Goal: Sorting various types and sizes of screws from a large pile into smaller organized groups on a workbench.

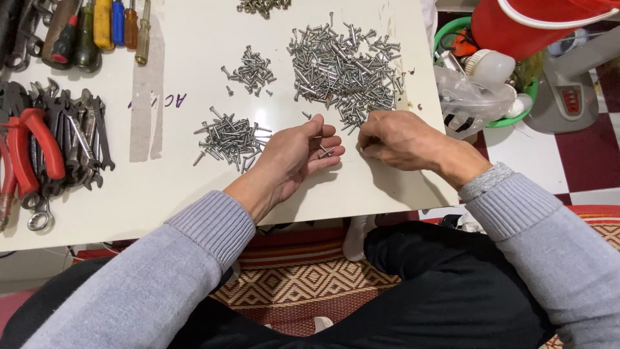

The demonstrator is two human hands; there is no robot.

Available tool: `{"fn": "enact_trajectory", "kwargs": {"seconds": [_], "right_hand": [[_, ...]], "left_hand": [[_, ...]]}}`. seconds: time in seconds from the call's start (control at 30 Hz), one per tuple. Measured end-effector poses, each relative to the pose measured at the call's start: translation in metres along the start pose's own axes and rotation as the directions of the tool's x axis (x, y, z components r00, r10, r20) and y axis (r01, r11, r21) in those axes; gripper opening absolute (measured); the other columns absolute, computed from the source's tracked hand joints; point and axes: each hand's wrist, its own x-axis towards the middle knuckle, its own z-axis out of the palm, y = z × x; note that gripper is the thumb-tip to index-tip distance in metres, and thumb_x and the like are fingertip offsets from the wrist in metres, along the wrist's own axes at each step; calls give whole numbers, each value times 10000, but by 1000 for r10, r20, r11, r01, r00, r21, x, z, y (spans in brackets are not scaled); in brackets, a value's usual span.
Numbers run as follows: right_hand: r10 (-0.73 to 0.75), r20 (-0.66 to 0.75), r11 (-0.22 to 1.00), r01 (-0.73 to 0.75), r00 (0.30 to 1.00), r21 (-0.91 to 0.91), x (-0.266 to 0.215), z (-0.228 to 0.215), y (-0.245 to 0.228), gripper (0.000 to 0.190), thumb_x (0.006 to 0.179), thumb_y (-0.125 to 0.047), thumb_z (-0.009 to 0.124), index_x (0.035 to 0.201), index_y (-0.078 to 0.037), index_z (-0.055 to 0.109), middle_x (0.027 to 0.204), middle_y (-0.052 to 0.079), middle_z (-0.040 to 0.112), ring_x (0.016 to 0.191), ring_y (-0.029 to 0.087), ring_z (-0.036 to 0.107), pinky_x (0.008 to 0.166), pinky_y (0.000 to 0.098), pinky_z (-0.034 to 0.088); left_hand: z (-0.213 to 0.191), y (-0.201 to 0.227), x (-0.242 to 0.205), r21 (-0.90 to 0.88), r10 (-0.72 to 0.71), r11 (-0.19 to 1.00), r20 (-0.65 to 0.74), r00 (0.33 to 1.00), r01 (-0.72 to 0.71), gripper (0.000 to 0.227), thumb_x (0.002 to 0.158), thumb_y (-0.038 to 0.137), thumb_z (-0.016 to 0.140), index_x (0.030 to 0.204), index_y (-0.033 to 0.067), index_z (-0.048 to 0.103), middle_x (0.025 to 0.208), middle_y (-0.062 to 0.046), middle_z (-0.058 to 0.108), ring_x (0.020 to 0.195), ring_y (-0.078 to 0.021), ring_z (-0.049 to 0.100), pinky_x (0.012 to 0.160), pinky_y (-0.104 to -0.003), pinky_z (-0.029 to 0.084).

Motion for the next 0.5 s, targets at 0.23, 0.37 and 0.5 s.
{"fn": "enact_trajectory", "kwargs": {"seconds": [0.23, 0.37, 0.5], "right_hand": [[-4, -165, 880, 82, 986, 468, -13, -11, -31, 82, 916, -120, 716, 961, -55, 736, 784, 107, 702, 672, 199, 678, 639, 359, 555], [-72, -241, 790, 203, 968, 578, -15, -15, -46, 96, 903, -72, 717, 983, -37, 758, 795, 112, 740, 636, 166, 636, 607, 302, 539], [28, -284, 927, 81, 958, 365, -7, -16, -16, 110, 904, -45, 731, 1005, -50, 777, 844, 131, 732, 659, 198, 647, 603, 321, 522]], "left_hand": [[0, 1, -2, 3, -2, 1000, 26, 1000, 2, 627, 1053, 409, 357, 1381, -110, 488, 1307, -327, 603, 1184, -368, 667, 945, -388, 593], [2, 2, -2, 14, -14, 1000, 72, 997, 13, 648, 1071, 413, 286, 1409, -106, 477, 1324, -319, 607, 1190, -372, 662, 944, -381, 581], [2, 2, -4, 9, -38, 999, 15, 999, 38, 578, 1059, 342, 353, 1391, -108, 498, 1311, -310, 617, 1157, -351, 686, 931, -373, 597]]}}
